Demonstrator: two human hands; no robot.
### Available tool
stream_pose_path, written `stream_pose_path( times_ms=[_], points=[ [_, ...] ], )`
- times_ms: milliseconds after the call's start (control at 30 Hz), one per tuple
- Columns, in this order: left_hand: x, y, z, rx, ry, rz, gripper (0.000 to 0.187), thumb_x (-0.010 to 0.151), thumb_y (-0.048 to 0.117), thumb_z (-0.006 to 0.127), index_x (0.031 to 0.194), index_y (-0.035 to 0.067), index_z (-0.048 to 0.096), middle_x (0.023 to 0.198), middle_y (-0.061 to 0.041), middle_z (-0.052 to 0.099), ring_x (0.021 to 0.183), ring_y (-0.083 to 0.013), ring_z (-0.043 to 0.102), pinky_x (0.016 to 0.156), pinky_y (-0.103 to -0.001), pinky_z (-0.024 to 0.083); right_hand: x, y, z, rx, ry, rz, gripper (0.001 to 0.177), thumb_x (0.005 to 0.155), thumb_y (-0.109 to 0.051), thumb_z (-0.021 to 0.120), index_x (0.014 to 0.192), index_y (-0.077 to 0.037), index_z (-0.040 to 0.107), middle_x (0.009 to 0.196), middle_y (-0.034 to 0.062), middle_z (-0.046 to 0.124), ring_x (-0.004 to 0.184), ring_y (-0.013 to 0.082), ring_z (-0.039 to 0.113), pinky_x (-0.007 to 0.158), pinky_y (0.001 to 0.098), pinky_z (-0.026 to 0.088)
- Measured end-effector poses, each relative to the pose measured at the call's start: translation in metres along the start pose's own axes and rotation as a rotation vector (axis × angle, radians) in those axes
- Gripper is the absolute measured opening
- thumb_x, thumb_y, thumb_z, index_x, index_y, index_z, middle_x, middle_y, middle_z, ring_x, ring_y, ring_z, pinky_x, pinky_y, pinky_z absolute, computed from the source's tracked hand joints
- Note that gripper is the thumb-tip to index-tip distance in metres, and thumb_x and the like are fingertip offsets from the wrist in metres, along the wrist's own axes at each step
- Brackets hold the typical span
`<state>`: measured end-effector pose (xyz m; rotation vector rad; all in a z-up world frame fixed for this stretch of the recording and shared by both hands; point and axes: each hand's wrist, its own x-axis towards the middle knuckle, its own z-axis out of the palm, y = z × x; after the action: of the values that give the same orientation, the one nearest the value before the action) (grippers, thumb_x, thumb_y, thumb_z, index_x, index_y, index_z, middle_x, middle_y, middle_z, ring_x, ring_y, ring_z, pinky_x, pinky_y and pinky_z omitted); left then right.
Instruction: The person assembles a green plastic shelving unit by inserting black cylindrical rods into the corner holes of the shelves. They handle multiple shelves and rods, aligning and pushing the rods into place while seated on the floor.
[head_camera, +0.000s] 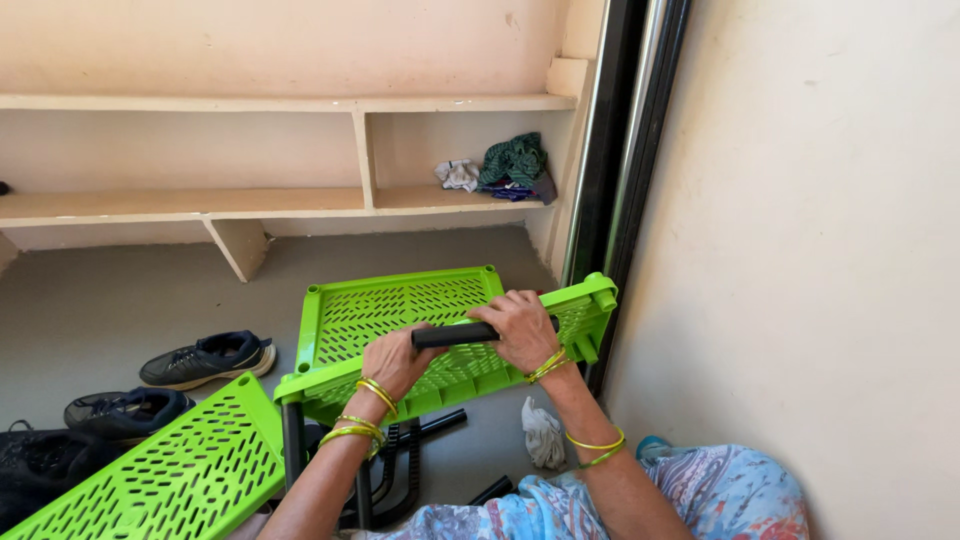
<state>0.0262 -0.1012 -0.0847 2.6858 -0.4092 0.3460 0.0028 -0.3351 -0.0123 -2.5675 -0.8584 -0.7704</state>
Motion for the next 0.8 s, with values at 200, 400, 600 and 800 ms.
stream_pose_path(
  times_ms=[200, 400, 600, 800],
  points=[
    [0.003, -0.03, -0.002, -0.172, 0.138, -0.089, 0.05, 0.081, 0.058, 0.072, 0.11, 0.016, 0.074, 0.075, -0.013, 0.072, 0.072, -0.0337, 0.069, 0.062, -0.047, 0.051, -0.014, 0.044, -0.049, 0.07, 0.535, 0.222, 0.042, 0.072, 0.004, 0.074, 0.112, -0.009, 0.073, 0.115, 0.012, 0.072, 0.11, 0.0312, 0.07, 0.101, 0.041, 0.056],
    [0.004, -0.064, 0.009, -0.549, 0.153, -0.155, 0.043, 0.086, 0.043, 0.077, 0.111, 0.008, 0.075, 0.078, -0.01, 0.074, 0.068, -0.0212, 0.065, 0.067, -0.037, 0.051, -0.025, 0.085, -0.091, 0.13, 0.611, 0.361, 0.051, 0.076, -0.003, 0.08, 0.125, -0.001, 0.067, 0.125, 0.0176, 0.068, 0.117, 0.0364, 0.065, 0.102, 0.0435, 0.05],
    [0.005, -0.082, 0.07, -1.064, -0.008, -0.013, 0.039, 0.088, 0.025, 0.076, 0.116, -0.001, 0.071, 0.099, -0.005, 0.076, 0.088, -0.0113, 0.063, 0.077, -0.029, 0.051, -0.003, 0.077, -0.093, -0.157, 0.488, 0.183, 0.065, 0.064, -0.006, 0.083, 0.128, -0.008, 0.069, 0.123, 0.015, 0.071, 0.115, 0.0381, 0.064, 0.1, 0.0506, 0.043],
    [0.01, -0.074, 0.071, -0.899, 0.005, -0.024, 0.049, 0.09, 0.03, 0.075, 0.125, -0.002, 0.062, 0.108, -0.007, 0.072, 0.099, -0.0138, 0.064, 0.086, -0.029, 0.051, 0.008, 0.065, -0.083, 0.003, 0.328, 0.244, 0.049, 0.075, -0.008, 0.081, 0.123, -0.019, 0.073, 0.111, 0.0046, 0.075, 0.101, 0.0264, 0.069, 0.094, 0.0437, 0.052]
  ],
)
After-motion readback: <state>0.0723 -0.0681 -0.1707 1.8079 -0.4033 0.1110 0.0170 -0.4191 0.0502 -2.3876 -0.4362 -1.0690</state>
